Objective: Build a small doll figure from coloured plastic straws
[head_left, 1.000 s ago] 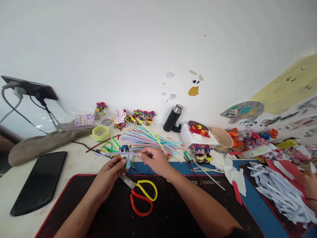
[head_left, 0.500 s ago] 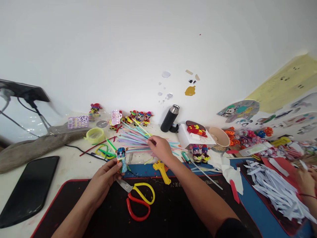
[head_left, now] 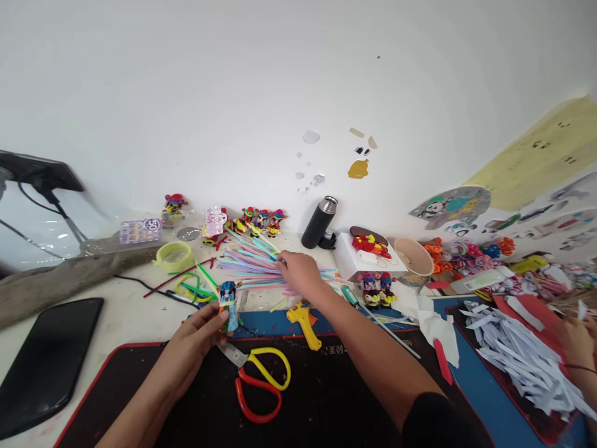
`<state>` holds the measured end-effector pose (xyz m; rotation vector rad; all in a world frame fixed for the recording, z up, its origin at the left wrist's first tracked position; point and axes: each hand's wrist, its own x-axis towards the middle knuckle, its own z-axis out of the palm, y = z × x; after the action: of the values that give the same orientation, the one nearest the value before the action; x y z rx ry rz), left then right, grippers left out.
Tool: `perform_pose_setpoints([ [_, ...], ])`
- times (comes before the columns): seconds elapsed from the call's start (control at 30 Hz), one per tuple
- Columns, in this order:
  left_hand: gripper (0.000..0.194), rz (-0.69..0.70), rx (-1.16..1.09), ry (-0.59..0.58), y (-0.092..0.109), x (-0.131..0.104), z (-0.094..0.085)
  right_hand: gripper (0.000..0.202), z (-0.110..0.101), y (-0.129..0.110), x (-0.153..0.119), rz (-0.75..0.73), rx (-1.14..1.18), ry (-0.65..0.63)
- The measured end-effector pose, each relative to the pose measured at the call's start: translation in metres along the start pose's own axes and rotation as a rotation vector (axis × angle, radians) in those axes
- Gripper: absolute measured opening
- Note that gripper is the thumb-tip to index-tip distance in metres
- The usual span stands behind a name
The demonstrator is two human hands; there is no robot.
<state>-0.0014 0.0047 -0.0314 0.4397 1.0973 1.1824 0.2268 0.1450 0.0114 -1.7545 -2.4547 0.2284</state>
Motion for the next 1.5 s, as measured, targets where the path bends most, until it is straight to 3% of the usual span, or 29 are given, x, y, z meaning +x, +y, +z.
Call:
perform_pose_setpoints([
  [0.37,0.041,-0.019,0.035,-0.05,-0.002,-0.002,0.002,0.017,-0.001,0.004,0.02,0.007,-0.083,-0.087],
  [0.5,0.041,-0.007,0.056,-0.067,-0.002,-0.001,0.001,0.017,-0.001,0.001,0.02,-0.004,-0.057,-0.066],
  [0.87,0.042,0.002,0.013,-0.067,0.004,-0.006,0.008,0.015,-0.026,-0.002,0.013,-0.073,0.124,0.122],
  [1.07,0.037,0.033,-0.006,-0.103,0.002,-0.004,0.005,0.012,-0.037,-0.009,0.007,-0.175,0.368,0.287],
  [1.27,0.038,0.03,-0.035,-0.103,0.002,-0.004,0.005,0.019,-0.038,-0.012,0.005,-0.1,0.639,0.405],
  [1.5,0.037,0.021,-0.079,-0.134,0.003,-0.006,0.004,0.022,-0.049,-0.014,-0.001,-0.106,0.68,0.524],
])
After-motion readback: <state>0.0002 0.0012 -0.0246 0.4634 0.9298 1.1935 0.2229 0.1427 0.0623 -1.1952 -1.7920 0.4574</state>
